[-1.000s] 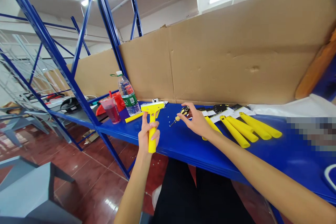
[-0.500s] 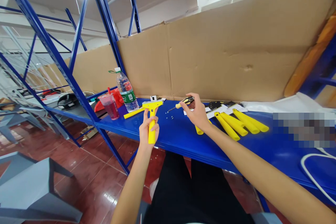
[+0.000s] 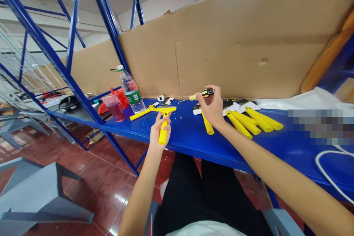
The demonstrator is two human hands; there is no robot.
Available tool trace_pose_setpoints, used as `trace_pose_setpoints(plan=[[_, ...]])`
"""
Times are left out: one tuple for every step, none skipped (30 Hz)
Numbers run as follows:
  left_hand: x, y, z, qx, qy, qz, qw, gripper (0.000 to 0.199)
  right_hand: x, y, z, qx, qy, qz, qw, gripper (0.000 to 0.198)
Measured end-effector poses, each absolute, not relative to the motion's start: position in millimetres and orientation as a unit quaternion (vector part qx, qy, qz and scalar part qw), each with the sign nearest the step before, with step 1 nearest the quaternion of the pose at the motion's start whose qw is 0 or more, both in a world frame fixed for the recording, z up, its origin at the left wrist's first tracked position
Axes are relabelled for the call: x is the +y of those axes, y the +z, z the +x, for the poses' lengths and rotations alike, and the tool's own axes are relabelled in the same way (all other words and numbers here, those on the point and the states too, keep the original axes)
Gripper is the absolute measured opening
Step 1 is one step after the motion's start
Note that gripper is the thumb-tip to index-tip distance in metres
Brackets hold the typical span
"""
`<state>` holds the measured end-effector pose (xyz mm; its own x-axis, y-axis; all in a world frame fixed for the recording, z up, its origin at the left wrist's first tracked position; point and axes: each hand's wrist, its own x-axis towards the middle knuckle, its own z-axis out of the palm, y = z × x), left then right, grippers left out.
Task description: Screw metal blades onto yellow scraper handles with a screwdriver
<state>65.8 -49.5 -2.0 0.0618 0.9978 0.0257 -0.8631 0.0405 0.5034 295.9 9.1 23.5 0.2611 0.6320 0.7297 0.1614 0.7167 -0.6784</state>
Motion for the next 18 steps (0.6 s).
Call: trace_pose_setpoints(plan=[[-48.6, -2.4, 67.3, 0.174, 0.659, 0.184, 0.708, 0.061, 8.6, 23.9, 295.6, -0.586, 0.168, -0.334, 0.719, 0.057], [-47.8, -2.9, 68.8, 0.180, 0.655, 0.177, 0.713, 0.060, 8.1, 23.9, 295.3, -0.589, 0.171, -0.332, 0.717, 0.057], [-47.1, -3.6, 70.2, 0.186, 0.651, 0.176, 0.715, 0.058, 7.7, 23.7, 294.9, -0.593, 0.174, -0.332, 0.712, 0.057], [-46.6, -4.3, 71.4, 0.190, 0.648, 0.181, 0.715, 0.057, 7.3, 23.4, 294.4, -0.599, 0.177, -0.335, 0.706, 0.057], [-46.2, -4.8, 72.4, 0.194, 0.645, 0.188, 0.715, 0.055, 6.8, 23.0, 293.9, -0.604, 0.179, -0.339, 0.699, 0.057], [-46.2, -5.2, 73.3, 0.195, 0.643, 0.192, 0.715, 0.055, 6.4, 22.5, 293.4, -0.608, 0.180, -0.344, 0.692, 0.058], [-46.3, -5.4, 74.0, 0.194, 0.642, 0.192, 0.717, 0.054, 6.0, 22.2, 292.8, -0.612, 0.180, -0.348, 0.686, 0.058], [-46.5, -5.4, 74.5, 0.192, 0.641, 0.189, 0.719, 0.053, 5.5, 21.9, 292.3, -0.616, 0.181, -0.352, 0.682, 0.058], [-46.9, -5.2, 74.9, 0.190, 0.639, 0.185, 0.722, 0.053, 5.0, 21.7, 291.8, -0.619, 0.183, -0.354, 0.677, 0.058], [-47.4, -4.9, 75.2, 0.189, 0.637, 0.182, 0.725, 0.052, 4.5, 21.6, 291.4, -0.621, 0.185, -0.356, 0.673, 0.057], [-47.9, -4.5, 75.3, 0.189, 0.635, 0.179, 0.727, 0.051, 4.0, 21.5, 291.1, -0.622, 0.189, -0.357, 0.671, 0.057], [-48.3, -4.1, 75.4, 0.189, 0.634, 0.177, 0.729, 0.051, 3.6, 21.3, 290.8, -0.623, 0.193, -0.355, 0.670, 0.056], [-48.7, -3.8, 75.4, 0.188, 0.632, 0.176, 0.731, 0.051, 3.3, 21.1, 290.6, -0.623, 0.196, -0.351, 0.670, 0.056], [-48.8, -3.6, 75.3, 0.188, 0.631, 0.177, 0.731, 0.051, 3.0, 20.9, 290.5, -0.623, 0.199, -0.348, 0.672, 0.055], [-48.9, -3.5, 75.2, 0.188, 0.631, 0.179, 0.731, 0.052, 2.9, 20.5, 290.4, -0.623, 0.200, -0.346, 0.672, 0.054], [-48.8, -3.6, 75.1, 0.189, 0.633, 0.183, 0.729, 0.053, 2.9, 20.1, 290.3, -0.624, 0.200, -0.346, 0.672, 0.054], [-48.5, -3.8, 75.0, 0.190, 0.634, 0.188, 0.726, 0.055, 3.0, 19.6, 290.2, -0.624, 0.198, -0.349, 0.670, 0.054], [-48.2, -4.0, 74.9, 0.191, 0.636, 0.193, 0.723, 0.057, 3.1, 19.1, 290.2, -0.625, 0.197, -0.353, 0.667, 0.054]])
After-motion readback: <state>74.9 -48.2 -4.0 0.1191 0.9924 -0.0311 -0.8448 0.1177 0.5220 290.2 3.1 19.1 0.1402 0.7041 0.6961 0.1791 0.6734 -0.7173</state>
